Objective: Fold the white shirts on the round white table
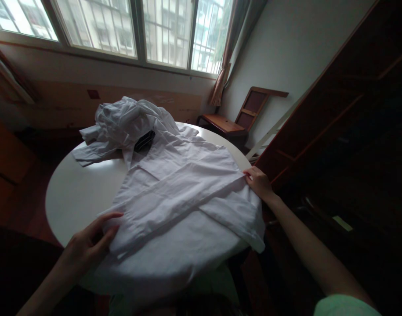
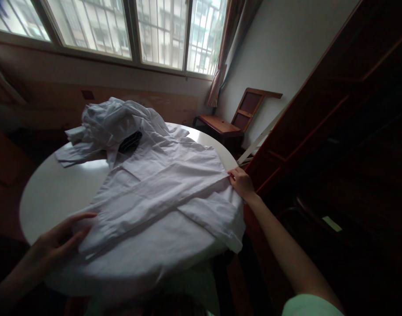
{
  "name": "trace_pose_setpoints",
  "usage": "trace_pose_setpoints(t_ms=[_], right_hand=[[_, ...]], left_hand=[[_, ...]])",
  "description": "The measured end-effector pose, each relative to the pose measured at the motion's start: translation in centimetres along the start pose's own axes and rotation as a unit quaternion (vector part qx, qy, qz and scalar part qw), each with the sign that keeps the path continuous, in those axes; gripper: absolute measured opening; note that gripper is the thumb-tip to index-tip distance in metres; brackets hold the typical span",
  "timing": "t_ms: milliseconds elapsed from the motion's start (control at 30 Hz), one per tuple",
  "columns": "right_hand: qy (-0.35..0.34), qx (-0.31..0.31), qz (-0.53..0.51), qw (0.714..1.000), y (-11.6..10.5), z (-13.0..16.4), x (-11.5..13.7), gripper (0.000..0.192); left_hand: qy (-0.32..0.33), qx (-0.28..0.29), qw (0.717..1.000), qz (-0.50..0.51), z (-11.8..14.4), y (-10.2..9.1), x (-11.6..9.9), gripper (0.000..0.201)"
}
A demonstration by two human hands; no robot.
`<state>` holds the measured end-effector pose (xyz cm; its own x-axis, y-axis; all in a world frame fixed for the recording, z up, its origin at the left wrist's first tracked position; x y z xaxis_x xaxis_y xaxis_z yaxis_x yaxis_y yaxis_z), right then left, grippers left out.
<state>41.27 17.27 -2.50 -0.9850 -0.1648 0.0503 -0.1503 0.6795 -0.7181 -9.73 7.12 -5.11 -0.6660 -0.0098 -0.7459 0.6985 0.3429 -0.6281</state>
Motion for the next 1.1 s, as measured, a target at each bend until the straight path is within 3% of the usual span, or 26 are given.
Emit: trace_pose_setpoints(t_ms=[100, 233, 467, 700, 800, 900, 1100], right_hand=[[0.008, -0.004, 0.011, 1.0, 0.0, 0.0, -0.5, 0.011], [0.009, 0.002, 0.025, 1.0, 0.1, 0.0, -0.9, 0.007], [0.005, 0.011, 0.04, 0.999, 0.2, -0.1, -0.8, 0.005], [-0.021, 0.006, 0.049, 0.999, -0.1, -0.1, -0.1, 0.006], [-0.028, 0.003, 0.039, 0.999, -0.2, -0.1, 0.1, 0.007], [0.015, -0.003, 0.017, 1.0, 0.0, 0.0, -0.5, 0.007], [0.069, -0.053, 0.013, 0.996, -0.1, 0.1, -1.6, 0.008]], left_hand=[[0.005, 0.067, 0.998, 0.014, 0.3, 0.8, 0.4, 0.054], [0.004, 0.107, 0.994, 0.034, 0.3, 0.9, 0.7, 0.052], [-0.027, -0.001, 0.997, 0.068, -0.4, -0.3, 1.0, 0.061], [0.016, -0.062, 0.998, 0.002, -1.0, -0.5, 0.7, 0.055], [0.043, -0.071, 0.996, -0.026, -0.9, -0.4, 0.5, 0.05], [0.051, -0.071, 0.996, -0.033, -0.8, -0.3, 0.6, 0.048], [0.006, -0.02, 1.0, -0.009, -1.1, 0.1, 1.5, 0.048]])
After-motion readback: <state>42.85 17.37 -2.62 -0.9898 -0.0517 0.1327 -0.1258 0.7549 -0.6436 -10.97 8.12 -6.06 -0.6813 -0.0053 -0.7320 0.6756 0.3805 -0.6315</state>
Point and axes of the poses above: each hand's wrist, its own z-axis away from the middle knuckle, its own y-axis out of the palm, x = y × z, the point moved 7 cm from there along -z, towards the middle knuckle, and after that the axes turned 14 degrees about -x, right-handed, at the moved point
